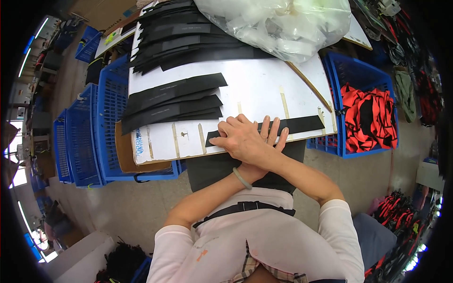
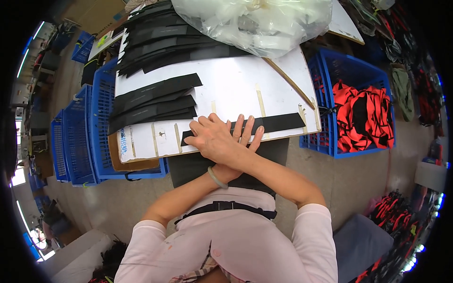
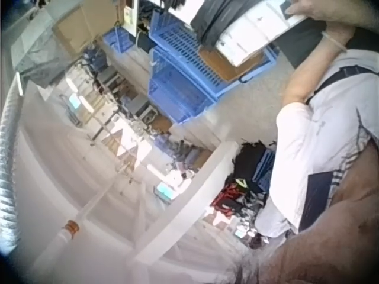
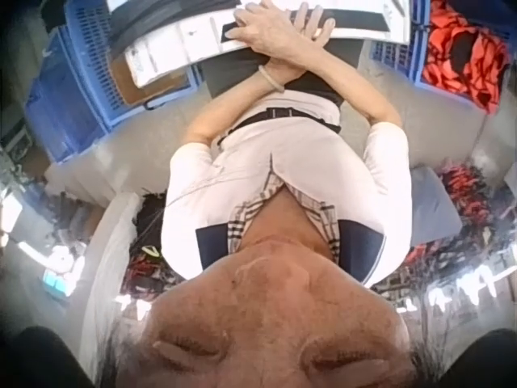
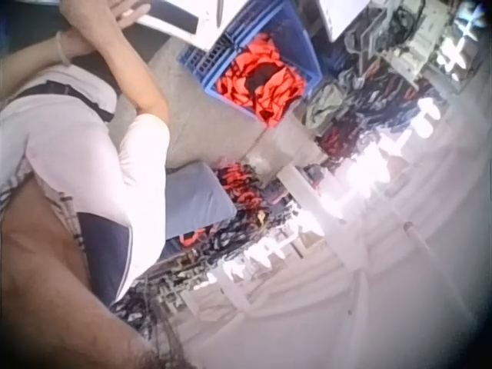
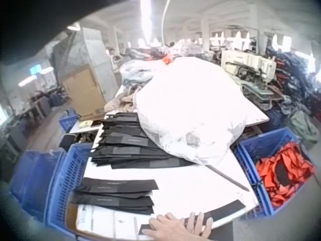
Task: Applying adhesive labels to black fabric straps at a production workbench.
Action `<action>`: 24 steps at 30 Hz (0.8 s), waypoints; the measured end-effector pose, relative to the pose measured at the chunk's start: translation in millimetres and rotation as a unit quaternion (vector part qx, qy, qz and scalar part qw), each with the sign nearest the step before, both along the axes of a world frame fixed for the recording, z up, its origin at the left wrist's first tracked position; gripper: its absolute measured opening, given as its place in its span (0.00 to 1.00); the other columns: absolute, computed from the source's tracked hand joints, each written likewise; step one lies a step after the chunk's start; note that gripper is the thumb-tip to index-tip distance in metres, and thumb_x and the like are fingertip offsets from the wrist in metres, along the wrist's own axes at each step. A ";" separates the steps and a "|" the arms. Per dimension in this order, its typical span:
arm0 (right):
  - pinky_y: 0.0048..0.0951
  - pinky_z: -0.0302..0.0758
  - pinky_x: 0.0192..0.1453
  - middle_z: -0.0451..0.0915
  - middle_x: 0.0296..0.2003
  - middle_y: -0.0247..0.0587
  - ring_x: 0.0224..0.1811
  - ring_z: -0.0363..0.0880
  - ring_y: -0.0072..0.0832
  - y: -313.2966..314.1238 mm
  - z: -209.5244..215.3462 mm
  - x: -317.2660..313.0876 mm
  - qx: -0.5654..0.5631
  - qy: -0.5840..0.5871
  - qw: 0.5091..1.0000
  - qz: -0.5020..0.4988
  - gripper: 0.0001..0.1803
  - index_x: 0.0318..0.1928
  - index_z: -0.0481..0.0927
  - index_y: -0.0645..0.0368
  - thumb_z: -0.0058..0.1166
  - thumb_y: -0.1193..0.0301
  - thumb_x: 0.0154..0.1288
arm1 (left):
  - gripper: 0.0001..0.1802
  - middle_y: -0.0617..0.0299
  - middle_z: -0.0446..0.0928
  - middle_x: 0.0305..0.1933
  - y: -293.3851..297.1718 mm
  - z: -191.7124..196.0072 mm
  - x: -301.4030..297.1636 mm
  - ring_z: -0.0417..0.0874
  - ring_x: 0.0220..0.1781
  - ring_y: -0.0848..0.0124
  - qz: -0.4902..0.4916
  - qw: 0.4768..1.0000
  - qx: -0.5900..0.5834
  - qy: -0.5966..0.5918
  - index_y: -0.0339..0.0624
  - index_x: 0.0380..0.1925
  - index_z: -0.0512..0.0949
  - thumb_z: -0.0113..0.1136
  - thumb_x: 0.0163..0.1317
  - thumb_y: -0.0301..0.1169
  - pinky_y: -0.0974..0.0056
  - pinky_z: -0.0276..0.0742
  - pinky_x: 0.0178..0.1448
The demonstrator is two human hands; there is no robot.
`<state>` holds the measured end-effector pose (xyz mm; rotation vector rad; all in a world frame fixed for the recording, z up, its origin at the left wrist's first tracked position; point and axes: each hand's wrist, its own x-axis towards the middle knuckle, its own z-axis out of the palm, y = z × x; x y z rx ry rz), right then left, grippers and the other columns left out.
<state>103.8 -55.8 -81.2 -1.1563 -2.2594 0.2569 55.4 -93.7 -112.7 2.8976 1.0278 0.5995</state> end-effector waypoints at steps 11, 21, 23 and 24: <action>0.36 0.67 0.41 0.72 0.31 0.37 0.39 0.72 0.33 2.0 -1.6 -3.8 -0.033 0.034 0.999 -0.022 0.10 0.32 0.86 0.47 0.60 0.72 0.46 | 0.29 0.46 0.54 0.74 3.0 -3.7 -6.0 0.53 0.75 0.46 -0.024 0.999 -0.032 0.018 0.47 0.68 0.60 0.44 0.66 0.37 0.38 0.47 0.73; 0.39 0.70 0.49 0.73 0.36 0.43 0.45 0.71 0.41 17.2 -5.4 -11.1 -0.104 0.058 0.992 -0.030 0.17 0.29 0.76 0.60 0.69 0.70 0.38 | 0.29 0.44 0.56 0.72 0.9 -1.5 -7.8 0.54 0.74 0.44 -0.018 0.999 -0.022 0.024 0.46 0.66 0.63 0.47 0.63 0.36 0.38 0.47 0.73; 0.39 0.70 0.46 0.74 0.32 0.41 0.41 0.72 0.40 17.0 -9.2 -7.8 -0.113 0.062 0.991 -0.026 0.12 0.22 0.77 0.57 0.69 0.69 0.39 | 0.29 0.44 0.58 0.71 -2.4 -5.5 -0.4 0.56 0.73 0.43 -0.020 1.000 -0.022 -0.005 0.45 0.66 0.63 0.45 0.64 0.38 0.38 0.49 0.72; 0.39 0.71 0.44 0.77 0.29 0.41 0.38 0.75 0.39 16.2 -5.7 -0.5 -0.123 0.063 0.990 -0.038 0.06 0.19 0.80 0.57 0.64 0.72 0.39 | 0.29 0.44 0.57 0.71 -3.1 -4.5 6.3 0.57 0.72 0.43 -0.029 0.999 -0.021 -0.009 0.45 0.66 0.62 0.45 0.64 0.38 0.38 0.51 0.71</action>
